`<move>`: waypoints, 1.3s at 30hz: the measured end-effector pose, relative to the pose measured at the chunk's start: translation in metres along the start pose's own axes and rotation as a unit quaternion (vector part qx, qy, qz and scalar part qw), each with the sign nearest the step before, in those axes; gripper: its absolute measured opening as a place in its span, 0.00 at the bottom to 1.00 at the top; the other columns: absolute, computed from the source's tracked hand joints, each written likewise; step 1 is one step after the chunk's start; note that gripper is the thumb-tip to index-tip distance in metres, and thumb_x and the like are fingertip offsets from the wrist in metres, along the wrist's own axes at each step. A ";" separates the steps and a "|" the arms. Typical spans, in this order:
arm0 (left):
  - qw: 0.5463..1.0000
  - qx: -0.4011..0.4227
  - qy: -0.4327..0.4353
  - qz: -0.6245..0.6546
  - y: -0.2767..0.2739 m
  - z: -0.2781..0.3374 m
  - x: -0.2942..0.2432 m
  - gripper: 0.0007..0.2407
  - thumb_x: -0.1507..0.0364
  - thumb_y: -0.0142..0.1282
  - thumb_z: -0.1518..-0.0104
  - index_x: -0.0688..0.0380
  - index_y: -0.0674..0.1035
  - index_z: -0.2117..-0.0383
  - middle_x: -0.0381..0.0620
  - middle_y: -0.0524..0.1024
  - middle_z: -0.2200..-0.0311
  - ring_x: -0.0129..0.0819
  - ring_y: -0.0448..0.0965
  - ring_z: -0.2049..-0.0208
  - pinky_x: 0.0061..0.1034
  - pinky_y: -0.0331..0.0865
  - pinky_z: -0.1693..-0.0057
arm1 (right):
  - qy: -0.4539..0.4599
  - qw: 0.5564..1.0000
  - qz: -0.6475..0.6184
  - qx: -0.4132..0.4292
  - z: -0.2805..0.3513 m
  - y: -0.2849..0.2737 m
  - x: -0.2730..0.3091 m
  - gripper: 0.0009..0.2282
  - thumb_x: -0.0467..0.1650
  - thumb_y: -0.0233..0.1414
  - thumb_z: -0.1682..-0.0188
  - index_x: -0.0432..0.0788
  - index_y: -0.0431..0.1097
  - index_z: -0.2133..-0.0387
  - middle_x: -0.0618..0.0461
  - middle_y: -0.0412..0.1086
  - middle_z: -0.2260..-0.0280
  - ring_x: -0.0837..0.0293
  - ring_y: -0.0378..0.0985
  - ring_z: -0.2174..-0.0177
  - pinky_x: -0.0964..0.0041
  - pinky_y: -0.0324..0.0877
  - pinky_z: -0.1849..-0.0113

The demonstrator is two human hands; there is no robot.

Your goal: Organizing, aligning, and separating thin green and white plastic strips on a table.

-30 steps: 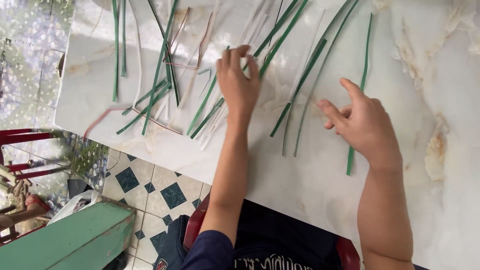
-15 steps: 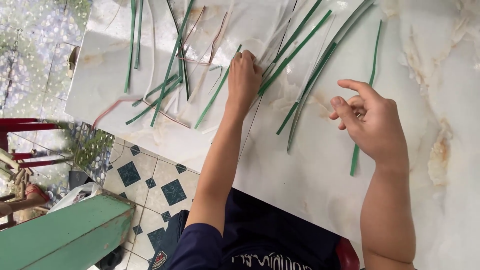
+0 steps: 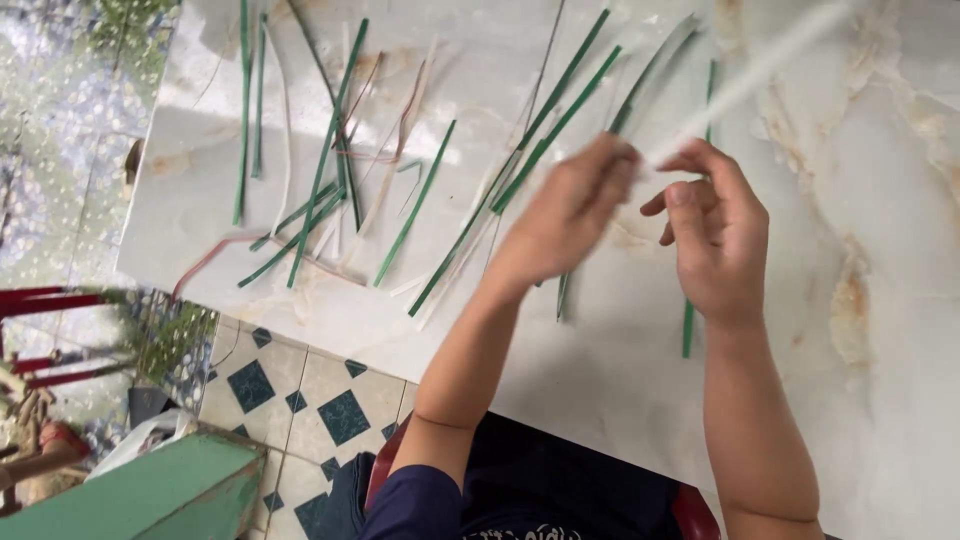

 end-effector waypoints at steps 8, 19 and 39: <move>0.988 0.118 -0.063 0.075 0.067 -0.016 -0.038 0.08 0.73 0.38 0.38 0.60 0.65 0.76 0.47 0.70 0.74 0.34 0.76 0.76 0.23 0.70 0.72 | 0.030 0.987 0.064 -0.141 0.002 -0.059 -0.002 0.14 0.31 0.41 0.38 0.33 0.67 0.69 0.47 0.67 0.72 0.57 0.68 0.73 0.68 0.65 0.71; 0.998 0.051 -0.016 0.014 0.048 -0.029 -0.038 0.12 0.73 0.44 0.39 0.57 0.59 0.81 0.38 0.57 0.87 0.27 0.51 0.83 0.21 0.50 0.74 | 0.055 0.991 0.011 -0.120 -0.004 -0.052 -0.016 0.11 0.31 0.43 0.41 0.31 0.65 0.66 0.44 0.69 0.65 0.55 0.70 0.78 0.68 0.69 0.77; 0.996 0.048 0.025 0.068 0.041 -0.018 -0.051 0.10 0.69 0.41 0.34 0.62 0.75 0.62 0.47 0.72 0.83 0.31 0.68 0.81 0.27 0.68 0.74 | 0.019 0.983 -0.069 -0.168 0.005 -0.070 -0.026 0.06 0.26 0.43 0.41 0.32 0.64 0.64 0.55 0.57 0.84 0.69 0.56 0.91 0.76 0.56 0.85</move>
Point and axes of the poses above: each hand's wrist, its own z-axis away from the middle knuckle, its own y-axis out of the palm, x = y × z, the point moved 10 cm from there along -z, towards the middle knuckle
